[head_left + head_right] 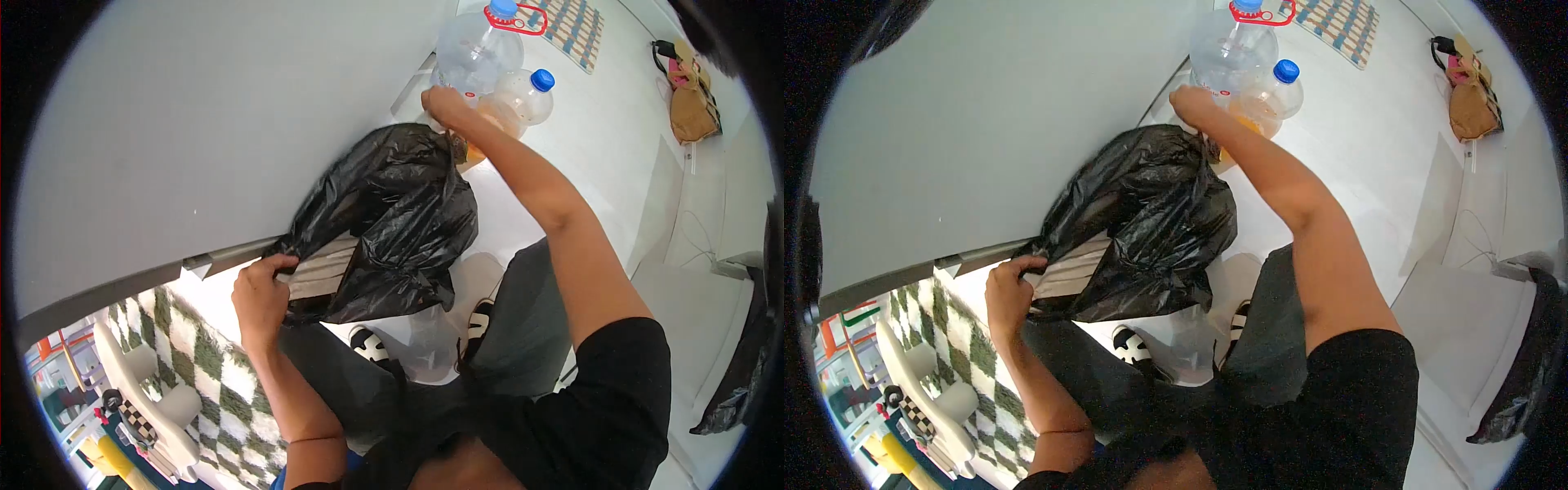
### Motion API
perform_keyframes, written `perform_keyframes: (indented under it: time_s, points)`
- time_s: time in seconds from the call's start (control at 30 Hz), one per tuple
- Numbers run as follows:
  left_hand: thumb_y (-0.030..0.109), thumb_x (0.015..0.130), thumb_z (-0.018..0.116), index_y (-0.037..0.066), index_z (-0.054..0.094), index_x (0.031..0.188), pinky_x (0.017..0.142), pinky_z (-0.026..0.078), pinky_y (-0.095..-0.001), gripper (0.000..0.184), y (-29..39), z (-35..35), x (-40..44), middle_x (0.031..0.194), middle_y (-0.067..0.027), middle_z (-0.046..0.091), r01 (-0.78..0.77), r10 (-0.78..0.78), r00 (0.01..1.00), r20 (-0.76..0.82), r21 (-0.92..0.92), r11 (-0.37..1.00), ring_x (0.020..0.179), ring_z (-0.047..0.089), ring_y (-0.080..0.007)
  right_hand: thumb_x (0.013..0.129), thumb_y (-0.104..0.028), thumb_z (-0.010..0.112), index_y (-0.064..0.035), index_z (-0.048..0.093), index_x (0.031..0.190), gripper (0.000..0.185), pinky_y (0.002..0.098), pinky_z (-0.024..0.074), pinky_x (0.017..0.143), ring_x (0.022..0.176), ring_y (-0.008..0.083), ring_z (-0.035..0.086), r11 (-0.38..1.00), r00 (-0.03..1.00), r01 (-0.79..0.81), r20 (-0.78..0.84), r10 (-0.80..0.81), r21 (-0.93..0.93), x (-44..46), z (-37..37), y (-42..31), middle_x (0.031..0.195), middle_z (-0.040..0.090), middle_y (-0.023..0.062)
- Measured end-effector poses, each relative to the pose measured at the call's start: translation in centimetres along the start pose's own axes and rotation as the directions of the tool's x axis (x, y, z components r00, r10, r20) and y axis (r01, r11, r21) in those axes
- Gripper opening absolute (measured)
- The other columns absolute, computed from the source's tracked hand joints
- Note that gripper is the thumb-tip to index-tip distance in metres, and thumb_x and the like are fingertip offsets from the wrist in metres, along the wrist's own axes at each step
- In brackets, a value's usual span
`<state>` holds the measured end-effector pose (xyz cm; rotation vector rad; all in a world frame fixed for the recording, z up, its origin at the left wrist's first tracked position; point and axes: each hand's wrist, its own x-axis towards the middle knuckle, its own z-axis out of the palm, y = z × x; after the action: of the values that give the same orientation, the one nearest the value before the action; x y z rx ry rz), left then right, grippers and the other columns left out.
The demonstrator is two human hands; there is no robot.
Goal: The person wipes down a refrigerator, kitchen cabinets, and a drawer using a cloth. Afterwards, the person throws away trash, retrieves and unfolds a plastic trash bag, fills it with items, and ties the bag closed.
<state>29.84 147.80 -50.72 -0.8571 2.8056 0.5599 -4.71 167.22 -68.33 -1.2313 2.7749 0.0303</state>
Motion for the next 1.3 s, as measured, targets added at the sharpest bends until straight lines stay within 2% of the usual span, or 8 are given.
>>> perform_keyframes:
  time_s: [0.2,0.3,0.37,0.4,0.57,0.63,0.9,1.3]
  points:
    - [-0.015,0.061,0.037,0.002,0.065,0.101,0.081,0.046,-0.0324,0.052,2.3,-1.0,-0.1,0.092,-0.0205,0.065,-0.111,0.126,0.991,0.051,-0.233,0.966,0.088,0.064,-0.0303,0.068,-0.008,0.065,-0.0107,0.067,0.093,0.025,0.0368,0.0479,0.079,0.09,0.0294,0.061,0.955,0.972,0.221,-0.123,-0.199,0.198,-4.5,-13.4,0.5,0.088,0.062,0.0204]
    - [-0.012,0.068,0.043,0.002,0.06,0.111,0.085,0.044,-0.03,0.048,2.8,-1.1,-0.1,0.101,-0.0209,0.063,-0.23,0.226,0.973,-0.046,-0.268,0.936,0.096,0.062,-0.0273,0.074,-0.008,0.064,-0.0075,0.063,0.106,0.032,0.0307,0.048,0.079,0.086,0.0215,0.061,0.829,0.972,0.178,0.038,-0.233,0.531,-6.6,-17.7,-0.3,0.095,0.064,0.0154]
    - [-0.007,0.073,0.047,0.002,0.059,0.112,0.085,0.044,-0.0292,0.041,3.6,-0.7,0.0,0.101,-0.0191,0.064,-0.213,0.2,0.977,-0.073,-0.35,0.912,0.096,0.061,-0.0261,0.082,-0.008,0.06,-0.0032,0.056,0.115,0.033,0.025,0.0466,0.081,0.086,0.014,0.059,0.373,0.981,-0.088,0.146,-0.129,0.924,-8.4,-18.7,-1.5,0.104,0.062,0.0081]
    - [-0.002,0.079,0.051,0.002,0.059,0.113,0.085,0.043,-0.0285,0.035,4.2,-0.3,0.2,0.101,-0.0173,0.064,-0.208,0.182,0.978,-0.101,-0.425,0.881,0.097,0.061,-0.0249,0.082,-0.008,0.06,-0.0032,0.056,0.115,0.033,0.025,0.0466,0.081,0.086,0.014,0.059,0.375,0.98,-0.083,0.145,-0.139,0.923,-9.1,-18.7,-2.1,0.104,0.062,0.0081]
    - [0.022,0.088,0.06,0.0,0.052,0.121,0.088,0.042,-0.0268,0.04,7.8,3.6,1.6,0.112,-0.0101,0.059,0.014,0.237,0.963,0.127,-0.903,0.429,0.1,0.057,-0.019,0.089,-0.017,0.057,-0.0058,0.047,0.125,0.039,0.0275,0.0508,0.069,0.087,0.0097,0.059,-0.357,0.932,-0.336,0.252,-0.261,0.872,-11.8,-16.5,-5.1,0.104,0.06,0.0005]
    - [0.022,0.083,0.067,-0.001,0.055,0.114,0.082,0.047,-0.0269,0.041,8.9,4.0,1.9,0.102,-0.0095,0.06,0.329,0.302,0.919,0.253,-0.915,-0.235,0.089,0.06,-0.0158,0.089,-0.017,0.057,-0.0068,0.045,0.126,0.041,0.028,0.0512,0.069,0.088,0.0099,0.059,-0.428,0.923,-0.376,0.292,-0.25,0.822,-12.7,-15.5,-6.8,0.103,0.06,0.0003]
    - [0.017,0.078,0.072,0.0,0.058,0.104,0.069,0.051,-0.0242,0.034,8.6,5.2,2.9,0.093,-0.0062,0.061,0.29,0.26,0.933,0.248,-0.947,-0.138,0.081,0.059,-0.0113,0.091,-0.01,0.05,-0.0084,0.046,0.122,0.032,0.0417,0.0563,0.071,0.094,0.0214,0.061,-0.663,0.924,-0.378,0.306,-0.229,0.646,-13.0,-12.1,-8.6,0.107,0.059,0.008]
    - [0.013,0.078,0.069,-0.001,0.062,0.098,0.073,0.045,-0.0216,0.025,8.7,6.5,3.6,0.081,-0.0037,0.064,0.116,0.224,0.967,0.121,-0.993,0.036,0.078,0.058,-0.0088,0.096,-0.021,0.038,-0.0058,0.039,0.121,0.029,0.0442,0.0568,0.058,0.076,0.0328,0.064,-0.573,0.919,-0.387,0.351,-0.178,0.723,-12.6,-11.2,-9.9,0.102,0.058,0.0197]
